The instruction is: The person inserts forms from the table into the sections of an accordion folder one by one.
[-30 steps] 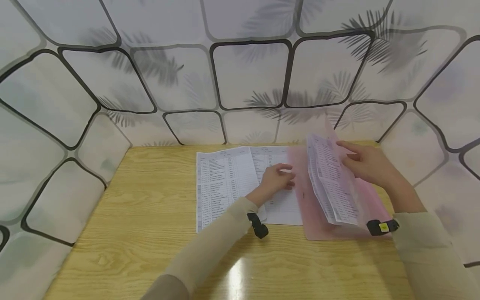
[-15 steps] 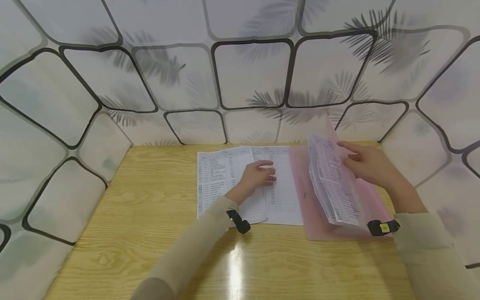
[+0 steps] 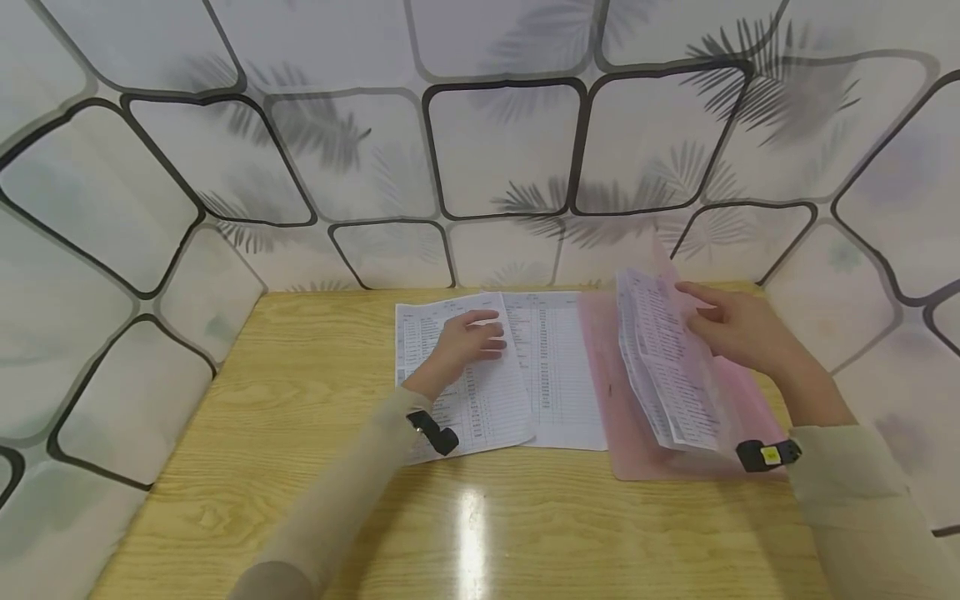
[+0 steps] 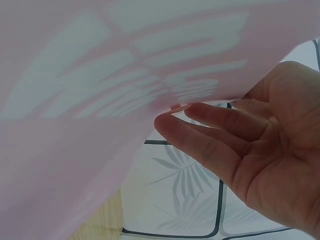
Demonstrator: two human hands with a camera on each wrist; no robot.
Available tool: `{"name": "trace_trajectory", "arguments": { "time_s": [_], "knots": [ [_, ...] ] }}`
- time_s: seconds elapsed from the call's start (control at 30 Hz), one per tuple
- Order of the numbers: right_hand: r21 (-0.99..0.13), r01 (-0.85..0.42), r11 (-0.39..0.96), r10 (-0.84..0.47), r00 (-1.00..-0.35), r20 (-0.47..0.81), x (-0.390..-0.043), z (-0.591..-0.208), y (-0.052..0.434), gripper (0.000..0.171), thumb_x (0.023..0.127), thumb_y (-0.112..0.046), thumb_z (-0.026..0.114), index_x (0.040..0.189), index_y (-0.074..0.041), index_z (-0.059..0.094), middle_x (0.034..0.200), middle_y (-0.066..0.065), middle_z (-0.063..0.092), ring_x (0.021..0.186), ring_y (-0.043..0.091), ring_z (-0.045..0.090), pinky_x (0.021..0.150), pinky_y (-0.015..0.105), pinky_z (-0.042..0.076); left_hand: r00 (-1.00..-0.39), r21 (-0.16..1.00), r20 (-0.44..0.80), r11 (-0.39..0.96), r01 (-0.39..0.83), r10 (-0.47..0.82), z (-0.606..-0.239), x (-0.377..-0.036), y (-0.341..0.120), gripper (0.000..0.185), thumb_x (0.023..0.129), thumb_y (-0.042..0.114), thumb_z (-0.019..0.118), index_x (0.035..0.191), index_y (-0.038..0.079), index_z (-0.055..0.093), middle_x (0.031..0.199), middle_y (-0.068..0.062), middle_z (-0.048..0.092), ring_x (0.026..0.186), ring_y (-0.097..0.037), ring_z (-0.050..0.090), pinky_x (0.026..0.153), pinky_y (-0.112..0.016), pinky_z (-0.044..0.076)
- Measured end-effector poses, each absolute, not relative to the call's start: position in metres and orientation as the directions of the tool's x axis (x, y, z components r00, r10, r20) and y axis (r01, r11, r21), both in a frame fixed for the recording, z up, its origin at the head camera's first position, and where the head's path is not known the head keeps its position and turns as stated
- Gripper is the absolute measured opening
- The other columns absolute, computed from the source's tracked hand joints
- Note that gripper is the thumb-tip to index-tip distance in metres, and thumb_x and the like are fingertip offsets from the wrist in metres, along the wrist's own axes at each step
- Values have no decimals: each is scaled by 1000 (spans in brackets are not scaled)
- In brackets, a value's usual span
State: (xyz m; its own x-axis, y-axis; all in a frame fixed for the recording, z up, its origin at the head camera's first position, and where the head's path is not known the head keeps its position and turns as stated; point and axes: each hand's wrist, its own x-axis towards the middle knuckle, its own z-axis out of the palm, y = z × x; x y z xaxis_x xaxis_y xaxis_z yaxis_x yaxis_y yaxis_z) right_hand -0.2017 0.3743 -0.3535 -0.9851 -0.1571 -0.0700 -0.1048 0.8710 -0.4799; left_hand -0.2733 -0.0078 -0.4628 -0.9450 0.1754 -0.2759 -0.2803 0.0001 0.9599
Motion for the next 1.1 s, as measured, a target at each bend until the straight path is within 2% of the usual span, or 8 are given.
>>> {"name": "trace_trajectory", "arguments": {
  "time_s": [0.13, 0.27, 0.43, 0.67, 0.87, 0.93, 1.1],
  "knots": [
    [-475, -95, 875, -150, -986, -78, -202, -354, 376, 59, 108, -25, 55, 160, -2, 40, 147, 45, 46, 111, 53, 71, 63, 19, 54, -949, 961, -274, 1, -277, 157, -458, -275, -29, 46, 102, 13, 68, 146, 3, 60, 133, -26, 70, 97, -27, 79, 87, -37, 66],
    [-469, -79, 879, -139, -986, -94, -201, -354, 378, 60, 109, -26, 54, 161, -2, 38, 146, 46, 46, 109, 53, 71, 63, 20, 54, -951, 960, -280, 16, -280, 128, -454, -274, -51, 47, 102, 13, 67, 148, 3, 58, 134, -27, 69, 100, -30, 78, 93, -43, 64],
    [-469, -73, 880, -135, -986, -101, -203, -355, 383, 61, 109, -27, 54, 162, -2, 37, 142, 46, 49, 105, 51, 73, 64, 23, 54, -955, 958, -286, 59, -282, 79, -452, -273, -79, 48, 102, 14, 67, 149, 5, 57, 133, -26, 70, 106, -34, 77, 94, -45, 64],
    [-464, -61, 884, -123, -987, -105, -205, -356, 387, 61, 108, -25, 53, 161, 0, 37, 140, 47, 48, 101, 50, 75, 68, 36, 61, -953, 948, -304, 104, -301, 13, -452, -273, -110, 48, 103, 17, 66, 150, 7, 56, 135, -23, 69, 112, -38, 75, 93, -42, 64],
    [-465, -59, 883, -120, -987, -103, -206, -358, 390, 60, 108, -25, 53, 161, 0, 37, 140, 47, 49, 101, 50, 74, 64, 25, 55, -950, 945, -310, 103, -311, -19, -454, -274, -128, 49, 103, 15, 66, 150, 5, 56, 133, -27, 68, 99, -29, 77, 85, -35, 66],
    [-462, -60, 885, -120, -988, -100, -206, -358, 390, 60, 108, -25, 53, 160, 0, 37, 140, 47, 49, 102, 50, 74, 64, 25, 56, -949, 944, -314, 99, -315, -25, -455, -274, -133, 49, 103, 14, 66, 150, 5, 55, 132, -28, 68, 95, -26, 76, 84, -33, 65],
    [-466, -56, 883, -116, -988, -99, -206, -358, 390, 60, 108, -24, 54, 160, 1, 37, 140, 47, 48, 101, 51, 74, 69, 42, 64, -942, 935, -332, 116, -335, -46, -455, -276, -145, 50, 104, 14, 64, 152, 4, 53, 134, -28, 67, 92, -22, 75, 87, -34, 65]
  ]
}}
